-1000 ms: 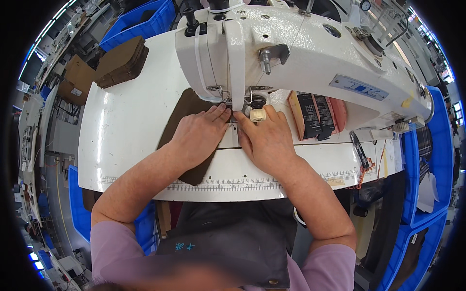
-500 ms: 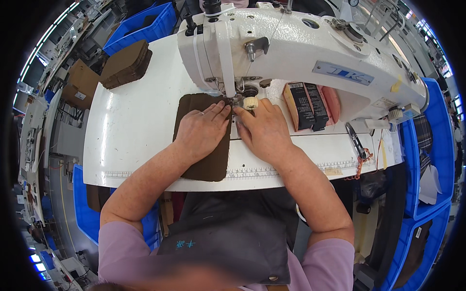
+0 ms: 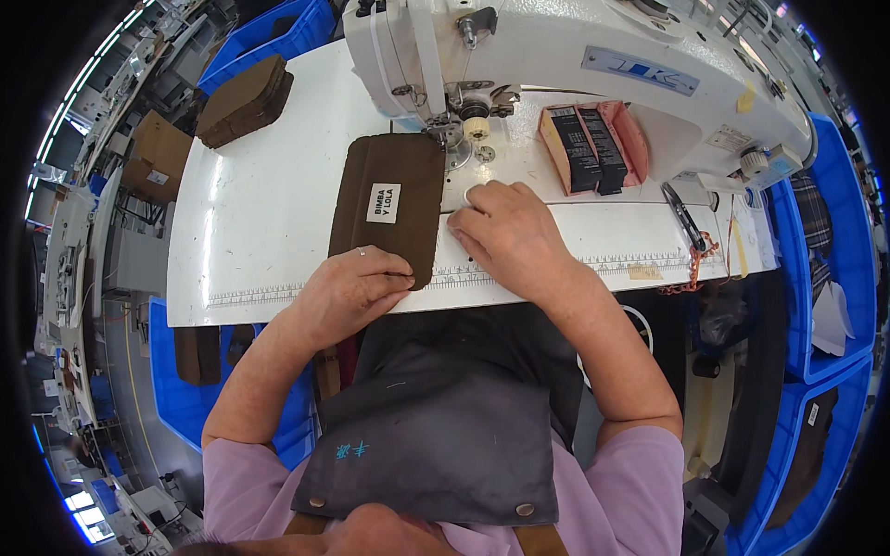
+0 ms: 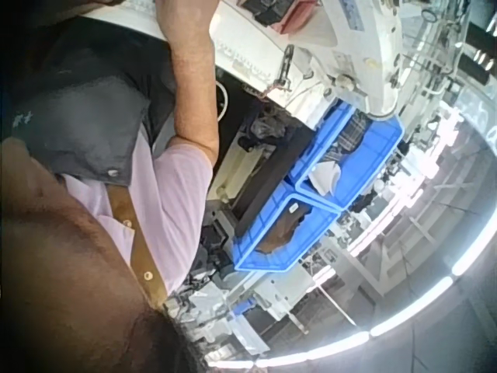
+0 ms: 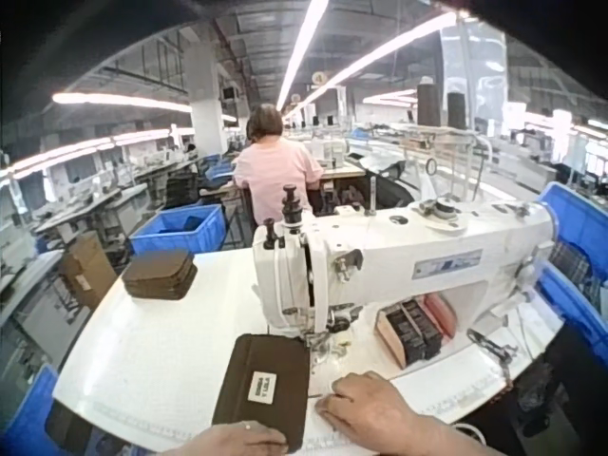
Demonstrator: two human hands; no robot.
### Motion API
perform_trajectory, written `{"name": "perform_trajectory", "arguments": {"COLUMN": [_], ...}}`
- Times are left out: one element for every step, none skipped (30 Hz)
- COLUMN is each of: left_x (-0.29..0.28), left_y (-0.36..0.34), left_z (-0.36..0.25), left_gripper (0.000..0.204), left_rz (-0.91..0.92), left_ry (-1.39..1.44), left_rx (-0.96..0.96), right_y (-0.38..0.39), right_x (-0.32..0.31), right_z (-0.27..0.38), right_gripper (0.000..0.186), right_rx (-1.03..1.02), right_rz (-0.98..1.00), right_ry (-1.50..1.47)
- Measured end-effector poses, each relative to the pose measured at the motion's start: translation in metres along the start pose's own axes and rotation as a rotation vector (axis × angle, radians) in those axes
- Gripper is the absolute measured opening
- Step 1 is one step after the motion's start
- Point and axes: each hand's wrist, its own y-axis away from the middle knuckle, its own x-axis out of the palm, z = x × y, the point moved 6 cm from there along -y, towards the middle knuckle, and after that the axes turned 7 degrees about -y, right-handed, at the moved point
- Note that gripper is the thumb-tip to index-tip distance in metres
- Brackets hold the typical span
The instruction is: The person sews pieces of brown leather together using an industrial sewing machine.
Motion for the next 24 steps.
{"name": "perform_trajectory", "arguments": {"left_x": [0.002, 0.002, 0.002, 0.000, 0.001, 0.003, 0.003, 0.005, 0.008, 0.010, 0.012, 0.013, 0.013, 0.013, 0.013, 0.014, 0.016, 0.016, 0.017, 0.008, 0.001, 0.005, 0.005, 0.005], "left_y": [0.001, 0.000, 0.000, -0.001, -0.002, -0.003, -0.003, -0.002, -0.001, 0.000, 0.000, 0.000, 0.000, 0.000, 0.000, 0.000, 0.000, 0.000, 0.000, -0.004, -0.007, -0.006, -0.006, -0.004], "left_z": [-0.001, -0.002, -0.003, -0.002, 0.004, 0.011, 0.012, 0.017, 0.022, 0.022, 0.023, 0.023, 0.024, 0.025, 0.026, 0.026, 0.026, 0.025, 0.022, 0.013, 0.008, 0.011, 0.008, 0.004], "left_gripper": [0.013, 0.014, 0.014, 0.014, 0.014, 0.013, 0.013, 0.011, 0.010, 0.010, 0.010, 0.010, 0.010, 0.011, 0.013, 0.013, 0.014, 0.016, 0.016, 0.017, 0.019, 0.019, 0.020, 0.020], "left_rz": [0.003, -0.029, -0.060, -0.061, -0.033, -0.004, -0.004, 0.009, 0.022, 0.025, 0.004, -0.017, -0.016, -0.020, -0.024, -0.024, -0.035, -0.045, -0.045, -0.125, -0.204, -0.203, -0.235, -0.266], "left_ry": [0.000, 0.004, 0.008, 0.007, 0.121, 0.234, 0.232, 0.337, 0.441, 0.441, 0.451, 0.462, 0.463, 0.487, 0.512, 0.511, 0.504, 0.497, 0.496, 0.401, 0.307, 0.308, 0.201, 0.092], "left_rx": [0.000, 0.009, 0.018, 0.019, -0.075, -0.170, -0.169, -0.259, -0.350, -0.349, -0.350, -0.352, -0.351, -0.365, -0.378, -0.379, -0.381, -0.383, -0.383, -0.321, -0.257, -0.254, -0.142, -0.029], "right_y": [0.005, 0.010, 0.016, 0.020, 0.024, 0.028, 0.031, 0.033, 0.033, 0.033, 0.033, 0.032, 0.030, 0.028, 0.026, 0.024, 0.023, 0.023, 0.023, 0.024, 0.025, 0.026, 0.026, 0.026], "right_x": [0.002, 0.002, 0.003, 0.004, 0.004, 0.005, 0.004, 0.004, 0.005, 0.007, 0.008, 0.010, 0.013, 0.015, 0.017, 0.019, 0.022, 0.024, 0.024, 0.024, 0.026, 0.024, 0.022, 0.022], "right_z": [0.007, 0.014, 0.021, 0.028, 0.032, 0.036, 0.038, 0.040, 0.040, 0.041, 0.041, 0.041, 0.041, 0.042, 0.041, 0.042, 0.042, 0.042, 0.042, 0.042, 0.041, 0.041, 0.041, 0.041], "right_gripper": [0.012, 0.012, 0.013, 0.014, 0.018, 0.018, 0.020, 0.022, 0.022, 0.024, 0.027, 0.027, 0.027, 0.027, 0.027, 0.026, 0.026, 0.026, 0.024, 0.023, 0.023, 0.023, 0.022, 0.022], "right_rx": [0.008, 0.009, 0.014, 0.018, 0.038, 0.039, 0.059, 0.083, 0.086, 0.088, 0.089, 0.091, 0.079, 0.065, 0.064, 0.039, 0.016, 0.015, 0.005, -0.002, 0.000, -0.012, -0.027, -0.027], "right_rz": [0.037, 0.035, 0.036, 0.036, 0.045, 0.043, 0.019, -0.006, -0.009, -0.026, -0.042, -0.043, -0.041, -0.038, -0.038, -0.021, -0.005, -0.006, -0.027, -0.048, -0.049, -0.091, -0.133, -0.133], "right_ry": [-0.032, -0.031, -0.062, -0.094, -0.110, -0.109, -0.112, -0.114, -0.114, -0.120, -0.125, -0.125, -0.128, -0.133, -0.134, -0.121, -0.107, -0.108, -0.107, -0.104, -0.102, -0.118, -0.136, -0.135]}}
